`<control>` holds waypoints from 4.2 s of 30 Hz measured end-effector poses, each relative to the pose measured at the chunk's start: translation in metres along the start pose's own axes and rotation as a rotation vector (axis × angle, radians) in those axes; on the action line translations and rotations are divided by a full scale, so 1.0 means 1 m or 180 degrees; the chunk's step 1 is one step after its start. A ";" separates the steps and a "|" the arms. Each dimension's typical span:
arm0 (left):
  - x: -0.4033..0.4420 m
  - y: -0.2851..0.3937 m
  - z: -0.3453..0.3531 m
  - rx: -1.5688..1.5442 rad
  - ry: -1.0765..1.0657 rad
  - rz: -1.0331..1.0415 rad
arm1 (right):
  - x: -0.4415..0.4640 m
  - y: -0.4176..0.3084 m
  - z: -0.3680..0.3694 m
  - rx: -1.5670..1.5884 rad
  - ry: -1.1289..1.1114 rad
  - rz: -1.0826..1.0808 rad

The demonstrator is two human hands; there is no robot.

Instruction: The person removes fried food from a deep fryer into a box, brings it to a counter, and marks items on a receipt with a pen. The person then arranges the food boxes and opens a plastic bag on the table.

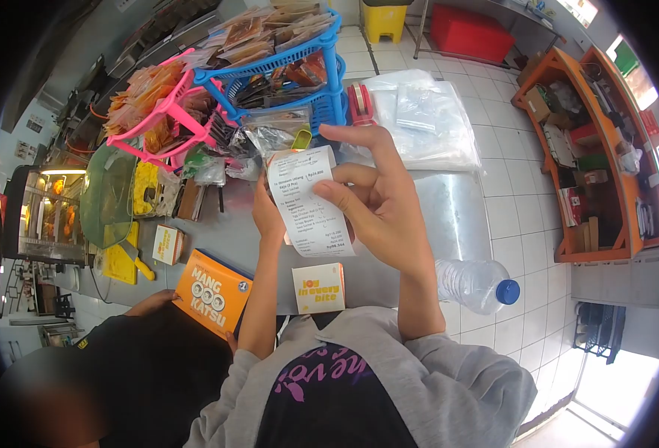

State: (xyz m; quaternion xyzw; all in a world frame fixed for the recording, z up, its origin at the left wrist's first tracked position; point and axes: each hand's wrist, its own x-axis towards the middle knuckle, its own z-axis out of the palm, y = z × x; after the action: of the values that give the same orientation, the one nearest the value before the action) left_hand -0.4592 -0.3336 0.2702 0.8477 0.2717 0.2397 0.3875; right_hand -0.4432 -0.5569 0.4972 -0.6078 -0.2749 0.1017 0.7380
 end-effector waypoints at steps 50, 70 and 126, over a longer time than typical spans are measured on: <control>-0.106 -0.054 -0.044 -0.0584 -0.0074 0.1250 | -0.068 0.228 -0.004 -0.2240 -0.1551 -0.0202; -0.088 -0.041 -0.023 0.0124 -0.1192 0.1353 | -0.094 0.280 -0.017 0.0451 -0.0247 0.0699; -0.107 -0.056 -0.074 -0.1829 0.0037 -0.0969 | 0.003 0.186 0.012 -0.2664 -0.2193 0.0124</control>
State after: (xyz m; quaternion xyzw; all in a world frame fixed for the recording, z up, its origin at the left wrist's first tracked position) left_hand -0.5989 -0.3326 0.2489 0.6519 0.3188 0.2507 0.6408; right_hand -0.4132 -0.5005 0.3218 -0.7862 -0.5067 0.1906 0.2980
